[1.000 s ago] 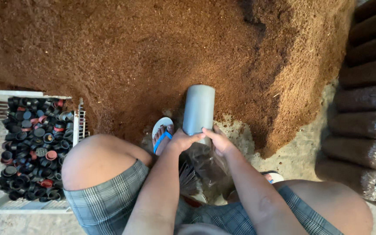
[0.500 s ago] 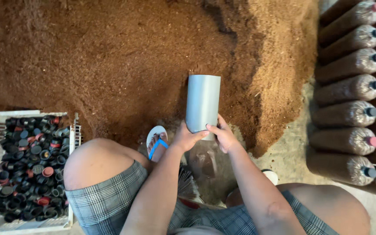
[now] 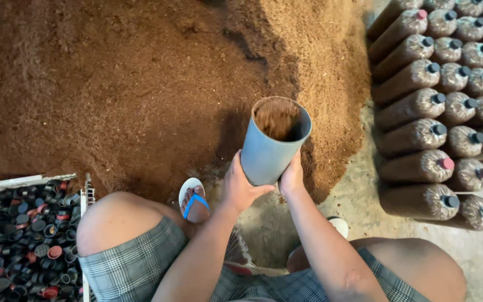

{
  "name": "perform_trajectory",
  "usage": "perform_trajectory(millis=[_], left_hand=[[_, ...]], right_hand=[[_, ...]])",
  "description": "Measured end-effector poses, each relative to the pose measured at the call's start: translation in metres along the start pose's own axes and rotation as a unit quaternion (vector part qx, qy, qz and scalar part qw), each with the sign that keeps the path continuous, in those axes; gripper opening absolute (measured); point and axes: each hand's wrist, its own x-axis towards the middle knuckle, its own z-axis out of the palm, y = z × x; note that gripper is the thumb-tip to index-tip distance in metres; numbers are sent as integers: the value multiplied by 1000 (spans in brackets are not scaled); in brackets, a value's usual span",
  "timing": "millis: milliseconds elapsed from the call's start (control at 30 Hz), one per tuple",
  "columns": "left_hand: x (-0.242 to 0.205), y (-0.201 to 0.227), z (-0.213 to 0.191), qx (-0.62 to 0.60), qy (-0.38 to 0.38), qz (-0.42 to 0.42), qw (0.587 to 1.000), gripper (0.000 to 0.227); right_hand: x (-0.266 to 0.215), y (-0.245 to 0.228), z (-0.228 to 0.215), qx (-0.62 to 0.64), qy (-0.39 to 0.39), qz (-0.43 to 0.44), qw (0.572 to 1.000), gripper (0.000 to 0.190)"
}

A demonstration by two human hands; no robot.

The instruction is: The person uses a cylindrical metal scoop to fill a clear plastic bag with brown granular material from a large pile on the floor. They repeatedly scoop the material and pour it into the bag until it is full, then remove the scoop and prepare to tie the bag.

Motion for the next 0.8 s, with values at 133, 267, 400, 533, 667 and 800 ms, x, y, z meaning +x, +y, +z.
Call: perform_trajectory(millis=[133, 267, 400, 533, 667, 800], left_hand=[[6, -33, 19, 2, 16, 40, 999, 160], [1, -31, 21, -1, 22, 0, 1000, 144], [-4, -21, 15, -2, 12, -2, 1000, 137], [-2, -21, 14, -5, 5, -3, 1000, 138], [-4, -13, 8, 8, -11, -12, 1000, 134], [-6, -5, 1, 4, -36, -26, 999, 131]], right_hand=[[26, 15, -25, 21, -25, -32, 999, 32], [25, 3, -27, 21, -70, -78, 994, 44], [15, -20, -21, 15, -126, -138, 982, 62], [-25, -56, 10, 64, -201, -99, 973, 68], [-19, -63, 6, 10, -201, -125, 972, 74], [-24, -80, 15, 51, -190, -150, 969, 75]])
